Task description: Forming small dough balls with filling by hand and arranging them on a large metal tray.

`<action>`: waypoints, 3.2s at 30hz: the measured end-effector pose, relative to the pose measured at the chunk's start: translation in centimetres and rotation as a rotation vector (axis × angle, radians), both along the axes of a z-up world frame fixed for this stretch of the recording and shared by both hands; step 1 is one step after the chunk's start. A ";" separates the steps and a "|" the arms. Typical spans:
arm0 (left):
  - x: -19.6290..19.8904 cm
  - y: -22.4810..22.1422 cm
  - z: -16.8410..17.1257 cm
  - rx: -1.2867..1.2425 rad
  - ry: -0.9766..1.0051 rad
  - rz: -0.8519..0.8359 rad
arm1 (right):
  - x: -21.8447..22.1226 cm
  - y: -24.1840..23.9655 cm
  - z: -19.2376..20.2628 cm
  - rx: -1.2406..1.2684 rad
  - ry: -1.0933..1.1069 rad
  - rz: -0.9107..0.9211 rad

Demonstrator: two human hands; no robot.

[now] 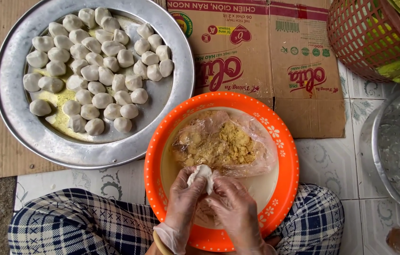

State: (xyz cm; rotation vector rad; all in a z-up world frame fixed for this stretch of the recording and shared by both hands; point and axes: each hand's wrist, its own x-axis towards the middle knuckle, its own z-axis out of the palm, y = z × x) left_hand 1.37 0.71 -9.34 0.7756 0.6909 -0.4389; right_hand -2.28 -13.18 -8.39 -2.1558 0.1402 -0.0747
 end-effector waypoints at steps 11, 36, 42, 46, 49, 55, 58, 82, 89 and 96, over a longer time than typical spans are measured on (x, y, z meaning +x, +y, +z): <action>2.4 1.0 2.1 0.224 0.091 0.009 | -1.6 -3.9 1.1 0.044 0.220 0.213; 1.7 0.5 -0.1 0.134 0.019 0.021 | 11.2 -5.9 3.9 -0.151 0.190 -0.042; 3.9 -1.7 2.6 0.190 0.147 -0.159 | 9.7 -4.0 8.9 0.396 0.718 -0.458; 4.0 -2.6 3.0 -0.043 -0.027 -0.178 | 7.0 -4.5 5.5 0.215 0.387 -0.188; 3.4 -2.4 1.4 -0.153 -0.059 -0.170 | 6.4 -3.1 3.7 -0.050 0.090 0.114; 3.3 -1.2 1.3 -0.194 -0.003 -0.069 | 5.4 -4.2 2.6 -0.052 0.021 0.221; 3.3 -2.1 1.7 -0.161 0.062 -0.102 | 5.1 -4.2 2.7 -0.152 -0.010 0.174; 2.3 -2.1 1.5 -0.206 -0.097 -0.044 | 5.3 -1.4 2.7 0.678 0.633 -0.380; 1.5 -2.8 1.6 -0.158 -0.093 0.027 | 3.7 -1.0 -0.6 0.105 0.302 -0.220; 1.1 -3.1 0.3 -0.212 -0.051 0.093 | 3.5 0.5 1.5 0.212 0.113 -0.253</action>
